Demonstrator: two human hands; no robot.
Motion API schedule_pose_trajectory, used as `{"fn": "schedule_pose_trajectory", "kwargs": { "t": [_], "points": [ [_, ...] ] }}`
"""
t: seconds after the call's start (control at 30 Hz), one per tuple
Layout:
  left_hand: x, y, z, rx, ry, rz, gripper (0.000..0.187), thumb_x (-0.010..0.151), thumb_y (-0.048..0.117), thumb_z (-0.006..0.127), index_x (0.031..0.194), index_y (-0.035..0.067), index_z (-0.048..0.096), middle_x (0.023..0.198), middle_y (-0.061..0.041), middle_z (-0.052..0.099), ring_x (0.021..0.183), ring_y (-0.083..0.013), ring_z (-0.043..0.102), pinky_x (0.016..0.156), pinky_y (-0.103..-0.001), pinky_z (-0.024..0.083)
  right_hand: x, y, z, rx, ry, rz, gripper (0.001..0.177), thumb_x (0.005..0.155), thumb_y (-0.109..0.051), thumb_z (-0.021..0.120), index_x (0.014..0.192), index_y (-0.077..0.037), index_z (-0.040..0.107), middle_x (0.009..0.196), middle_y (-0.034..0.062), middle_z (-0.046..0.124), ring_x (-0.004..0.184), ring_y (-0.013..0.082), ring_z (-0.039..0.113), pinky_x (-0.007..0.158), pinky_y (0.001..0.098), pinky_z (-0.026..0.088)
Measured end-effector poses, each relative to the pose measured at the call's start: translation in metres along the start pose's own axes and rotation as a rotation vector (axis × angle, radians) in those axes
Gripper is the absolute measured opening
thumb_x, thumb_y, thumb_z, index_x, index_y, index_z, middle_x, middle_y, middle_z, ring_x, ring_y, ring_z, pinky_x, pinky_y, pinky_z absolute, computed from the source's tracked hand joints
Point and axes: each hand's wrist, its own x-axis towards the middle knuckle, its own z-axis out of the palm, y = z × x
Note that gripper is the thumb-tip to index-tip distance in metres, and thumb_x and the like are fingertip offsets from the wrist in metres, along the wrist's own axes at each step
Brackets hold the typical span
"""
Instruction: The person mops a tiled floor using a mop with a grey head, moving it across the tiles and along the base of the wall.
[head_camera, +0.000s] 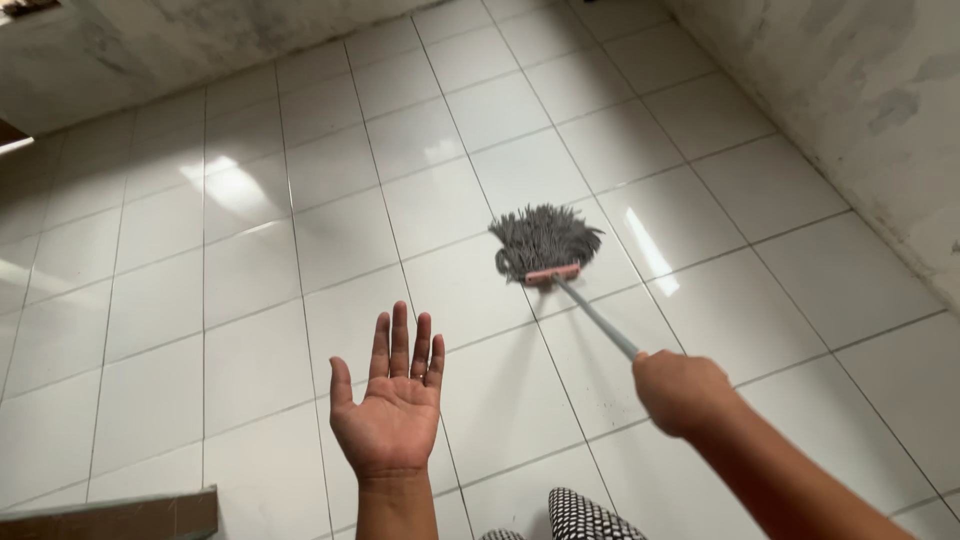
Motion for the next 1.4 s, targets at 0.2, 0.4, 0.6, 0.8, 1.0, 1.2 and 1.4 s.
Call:
{"fn": "schedule_pose_trajectory", "kwargs": {
  "t": [0.2,0.4,0.6,0.8,1.0,1.2,1.4],
  "points": [
    [-0.002,0.003,0.0,-0.003,-0.004,0.021,0.073,0.098,0.052,0.043,0.152,0.003,0.04,0.152,-0.013,0.054,0.14,-0.0359,0.05,0.116,-0.051,0.039,0.044,-0.022,-0.011,0.102,-0.019,0.028,0.021,0.095,0.001,0.057,0.114,-0.003,0.066,0.099,0.0122,0.076,0.086,0.0264,0.079,0.072,0.0399,0.064],
    [-0.01,0.015,-0.015,-0.025,-0.006,0.049,0.073,0.098,0.051,0.042,0.152,0.003,0.039,0.153,-0.012,0.054,0.142,-0.0356,0.049,0.117,-0.051,0.038,0.119,0.004,0.059,0.178,0.097,0.121,0.038,0.105,-0.013,0.038,0.141,-0.013,0.051,0.113,0.0052,0.073,0.1,0.0261,0.074,0.08,0.0438,0.062],
    [-0.009,0.022,-0.024,-0.033,0.007,0.072,0.073,0.098,0.051,0.042,0.153,0.003,0.039,0.154,-0.014,0.054,0.142,-0.0356,0.049,0.118,-0.051,0.037,0.051,0.059,0.068,0.154,0.006,0.21,0.053,0.105,-0.014,0.037,0.155,-0.029,0.04,0.111,0.0031,0.075,0.097,0.0214,0.075,0.08,0.0404,0.062],
    [-0.003,0.011,-0.019,-0.024,-0.031,0.047,0.074,0.099,0.052,0.041,0.154,0.003,0.038,0.154,-0.015,0.053,0.142,-0.0359,0.049,0.118,-0.05,0.037,-0.041,0.057,0.027,0.087,-0.099,0.198,0.046,0.102,-0.008,0.04,0.144,-0.021,0.054,0.104,0.004,0.077,0.092,0.0204,0.078,0.081,0.04,0.063],
    [-0.008,-0.003,-0.011,0.01,-0.036,0.022,0.074,0.098,0.053,0.04,0.154,0.004,0.037,0.153,-0.015,0.053,0.141,-0.0359,0.049,0.117,-0.051,0.038,-0.038,0.034,0.021,0.122,-0.078,0.146,0.027,0.099,-0.01,0.048,0.117,-0.008,0.068,0.104,0.0095,0.076,0.094,0.0253,0.077,0.081,0.0415,0.062],
    [-0.021,-0.013,-0.007,0.013,-0.031,-0.01,0.075,0.098,0.052,0.042,0.154,0.003,0.038,0.152,-0.015,0.054,0.14,-0.0349,0.051,0.116,-0.05,0.039,0.052,0.055,0.067,0.151,0.02,0.214,0.038,0.098,-0.006,0.045,0.133,-0.011,0.058,0.106,0.0084,0.076,0.097,0.0273,0.076,0.079,0.0443,0.062],
    [-0.022,-0.017,-0.002,0.033,-0.032,-0.02,0.074,0.098,0.052,0.042,0.155,0.004,0.038,0.152,-0.014,0.054,0.14,-0.0344,0.051,0.116,-0.05,0.039,0.046,0.107,0.117,0.174,0.025,0.366,0.058,0.103,-0.009,0.035,0.157,-0.029,0.037,0.104,0.0028,0.077,0.097,0.023,0.077,0.079,0.0438,0.062]
  ]
}}
